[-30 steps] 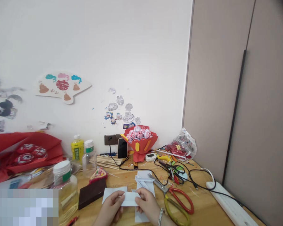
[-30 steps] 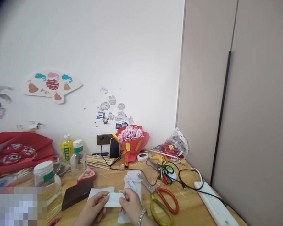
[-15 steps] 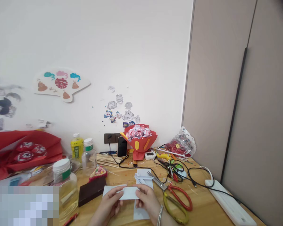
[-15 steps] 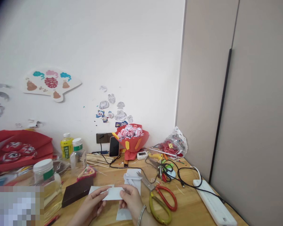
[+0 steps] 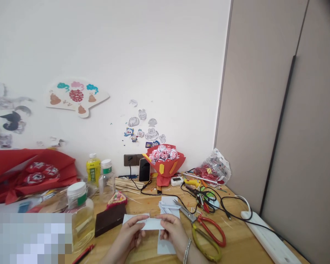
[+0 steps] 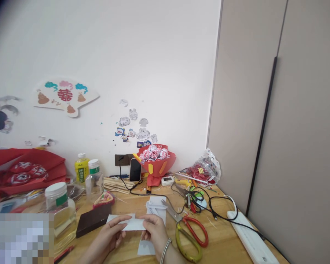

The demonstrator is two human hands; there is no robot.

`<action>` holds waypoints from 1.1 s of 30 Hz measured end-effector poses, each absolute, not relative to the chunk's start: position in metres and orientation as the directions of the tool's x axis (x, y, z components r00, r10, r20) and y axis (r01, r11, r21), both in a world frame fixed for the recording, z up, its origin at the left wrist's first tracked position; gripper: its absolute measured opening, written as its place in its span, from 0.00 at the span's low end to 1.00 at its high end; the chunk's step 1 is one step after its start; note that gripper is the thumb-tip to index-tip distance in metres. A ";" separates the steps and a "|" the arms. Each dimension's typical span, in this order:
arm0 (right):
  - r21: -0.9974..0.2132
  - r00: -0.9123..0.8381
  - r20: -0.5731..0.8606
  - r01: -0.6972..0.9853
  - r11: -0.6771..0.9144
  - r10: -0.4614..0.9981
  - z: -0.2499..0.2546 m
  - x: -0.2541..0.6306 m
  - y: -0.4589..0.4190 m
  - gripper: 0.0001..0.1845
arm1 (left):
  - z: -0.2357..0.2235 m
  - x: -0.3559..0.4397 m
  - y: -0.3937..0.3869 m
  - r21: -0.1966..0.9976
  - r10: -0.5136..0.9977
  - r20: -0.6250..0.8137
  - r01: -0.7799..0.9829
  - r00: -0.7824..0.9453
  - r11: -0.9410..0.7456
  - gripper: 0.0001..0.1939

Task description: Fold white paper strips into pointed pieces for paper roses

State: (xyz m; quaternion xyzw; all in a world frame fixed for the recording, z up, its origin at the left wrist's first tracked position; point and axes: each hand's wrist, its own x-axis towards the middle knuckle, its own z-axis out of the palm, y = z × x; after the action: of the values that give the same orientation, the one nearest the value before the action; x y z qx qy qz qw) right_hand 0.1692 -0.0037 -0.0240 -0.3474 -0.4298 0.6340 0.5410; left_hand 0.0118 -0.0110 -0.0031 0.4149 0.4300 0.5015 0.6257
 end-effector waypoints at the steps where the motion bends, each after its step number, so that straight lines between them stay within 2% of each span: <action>1: -0.925 -0.175 0.022 -0.377 -0.046 0.984 -0.024 0.170 -0.003 0.24 | -0.004 0.012 -0.011 0.952 0.984 -0.122 -0.267 0.132 0.153 0.15; 6: -0.947 -0.232 0.067 -0.321 -0.012 0.971 -0.026 0.174 -0.002 0.24 | -0.008 0.014 -0.010 0.956 0.981 -0.081 -0.264 0.177 0.127 0.16; 12: -0.974 -0.270 0.137 -0.213 0.080 0.953 -0.025 0.173 -0.005 0.23 | -0.010 0.021 -0.015 0.980 0.956 -0.146 -0.093 0.256 0.175 0.18; 15: -0.981 -0.266 0.158 -0.153 0.120 0.951 -0.022 0.174 -0.006 0.25 | -0.012 0.021 -0.014 0.980 0.946 -0.156 -0.072 0.284 0.184 0.18; 20: -0.988 -0.275 0.148 -0.008 0.152 0.950 -0.023 0.177 -0.007 0.29 | -0.017 0.020 -0.012 0.995 0.946 -0.067 -0.054 0.318 0.088 0.18; 24: -0.975 -0.277 0.175 0.082 0.205 0.945 -0.028 0.175 -0.007 0.26 | -0.021 0.020 -0.012 1.000 0.942 -0.013 -0.002 0.334 0.015 0.18; 33: -0.974 -0.311 0.161 0.103 0.202 0.937 -0.030 0.175 -0.004 0.24 | -0.022 0.021 -0.012 0.999 0.951 0.037 0.024 0.307 -0.047 0.19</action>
State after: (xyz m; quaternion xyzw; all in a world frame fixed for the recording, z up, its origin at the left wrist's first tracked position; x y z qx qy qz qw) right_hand 0.1747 -0.0044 -0.0297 -0.4019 -0.6465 0.4876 0.4276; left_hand 0.0212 -0.0120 -0.0219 0.5896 0.4133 0.4193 0.5530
